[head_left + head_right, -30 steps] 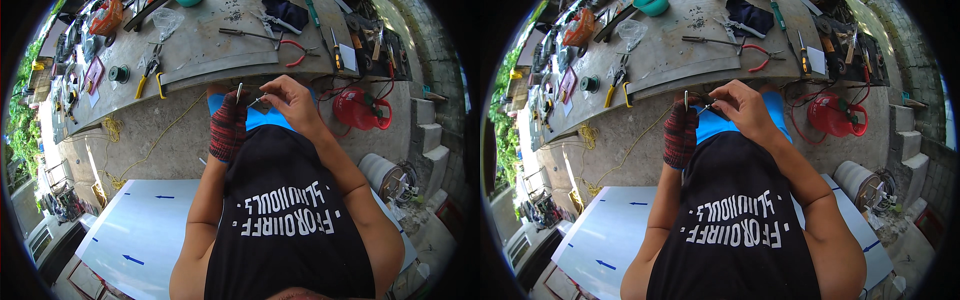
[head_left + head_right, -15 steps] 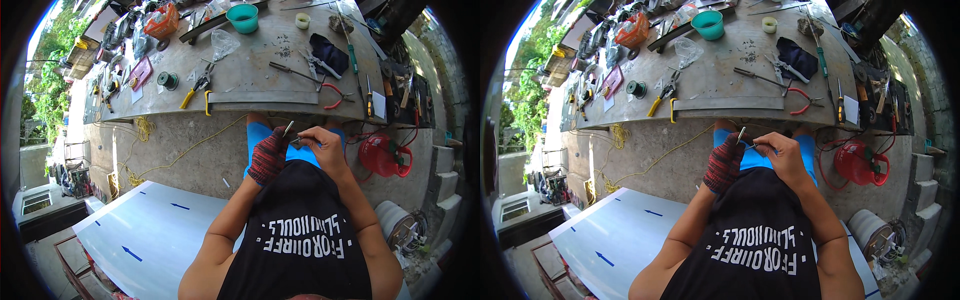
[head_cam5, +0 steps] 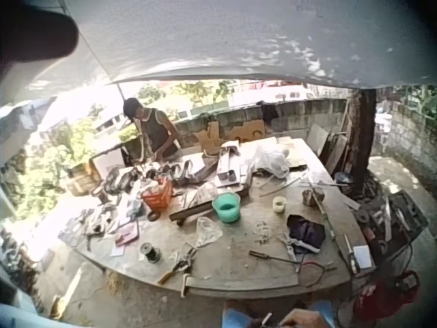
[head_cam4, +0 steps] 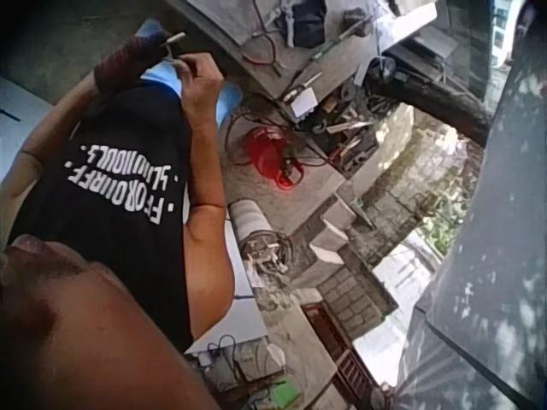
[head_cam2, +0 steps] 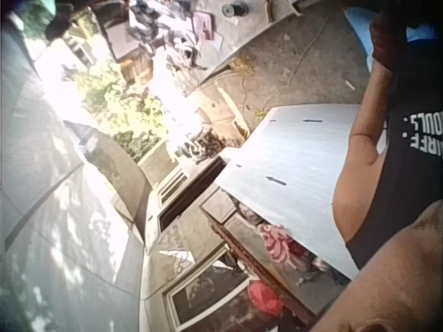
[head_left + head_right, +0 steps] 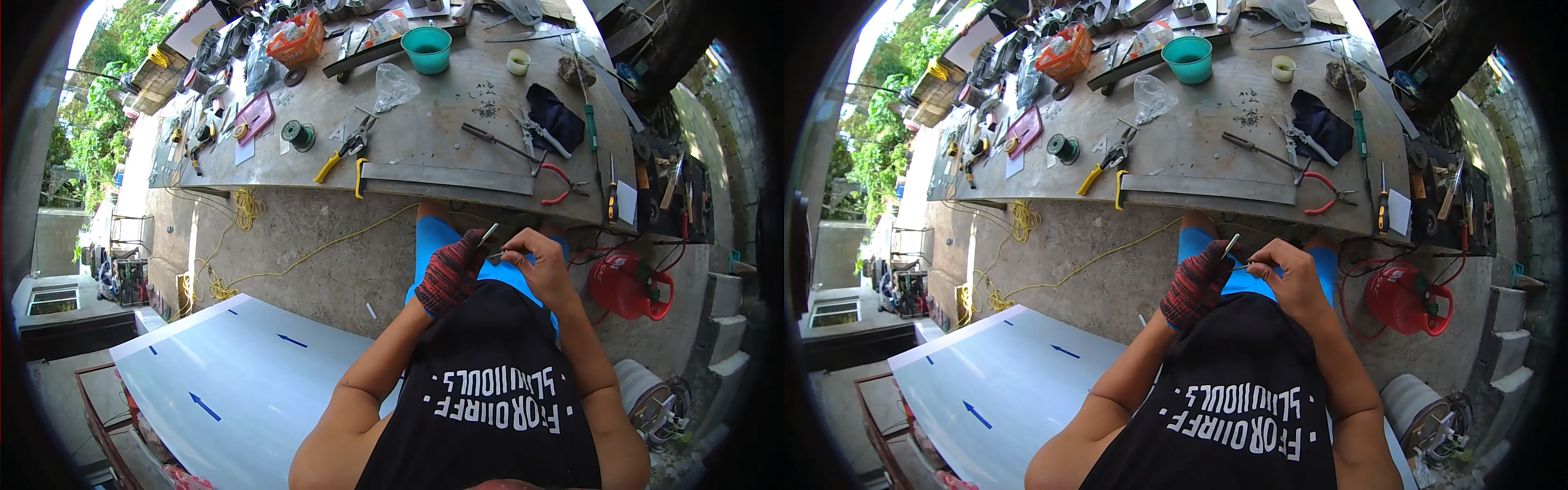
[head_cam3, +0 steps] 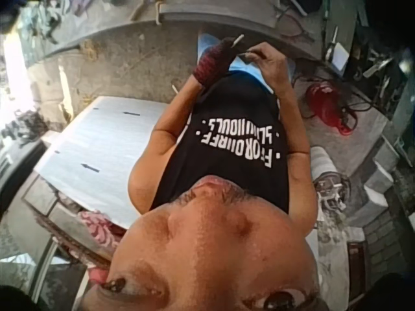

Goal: Assembling or fabricating sign components by attaching small parts to a metal strip at a workbench.

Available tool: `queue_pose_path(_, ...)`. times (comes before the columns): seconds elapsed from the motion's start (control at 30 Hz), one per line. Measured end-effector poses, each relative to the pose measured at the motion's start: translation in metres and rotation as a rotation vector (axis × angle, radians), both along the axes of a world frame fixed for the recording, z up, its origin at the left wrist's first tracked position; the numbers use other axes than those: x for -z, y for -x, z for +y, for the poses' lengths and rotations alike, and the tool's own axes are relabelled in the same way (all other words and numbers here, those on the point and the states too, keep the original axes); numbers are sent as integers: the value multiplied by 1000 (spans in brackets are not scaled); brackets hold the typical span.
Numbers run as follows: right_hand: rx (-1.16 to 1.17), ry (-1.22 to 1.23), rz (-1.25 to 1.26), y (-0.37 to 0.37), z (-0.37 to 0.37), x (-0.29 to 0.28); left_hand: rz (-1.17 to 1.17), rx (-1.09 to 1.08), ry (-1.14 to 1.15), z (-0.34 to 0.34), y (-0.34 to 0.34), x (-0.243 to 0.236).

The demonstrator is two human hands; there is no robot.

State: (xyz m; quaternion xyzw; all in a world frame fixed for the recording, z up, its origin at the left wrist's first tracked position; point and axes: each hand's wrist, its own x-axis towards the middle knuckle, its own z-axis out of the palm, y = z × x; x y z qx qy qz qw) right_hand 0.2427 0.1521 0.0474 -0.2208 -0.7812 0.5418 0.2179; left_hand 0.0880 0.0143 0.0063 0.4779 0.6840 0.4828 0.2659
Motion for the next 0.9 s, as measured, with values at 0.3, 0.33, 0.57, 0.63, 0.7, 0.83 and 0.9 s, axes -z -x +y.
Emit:
queue_pose_path(0.3,-88,-194,-111,-4,4,10,-159,22,0,-4,-10,30)
queue_pose_path(0.33,-113,-208,-83,-1,4,4,-181,5,-71,-1,-9,32)
queue_pose_path(0.57,-131,-23,-76,-3,6,-3,-19,45,-108,1,-1,44)
queue_pose_path(0.63,-238,-51,-135,-5,11,8,-10,62,-96,1,0,43)
queue_pose_path(0.7,-235,-83,-109,-5,11,8,-1,79,-83,0,0,40)
queue_pose_path(0.83,-101,-21,-87,3,-2,-17,29,43,-149,3,-2,40)
queue_pose_path(0.9,-155,-21,-123,-2,3,-2,-28,31,-166,0,-4,50)
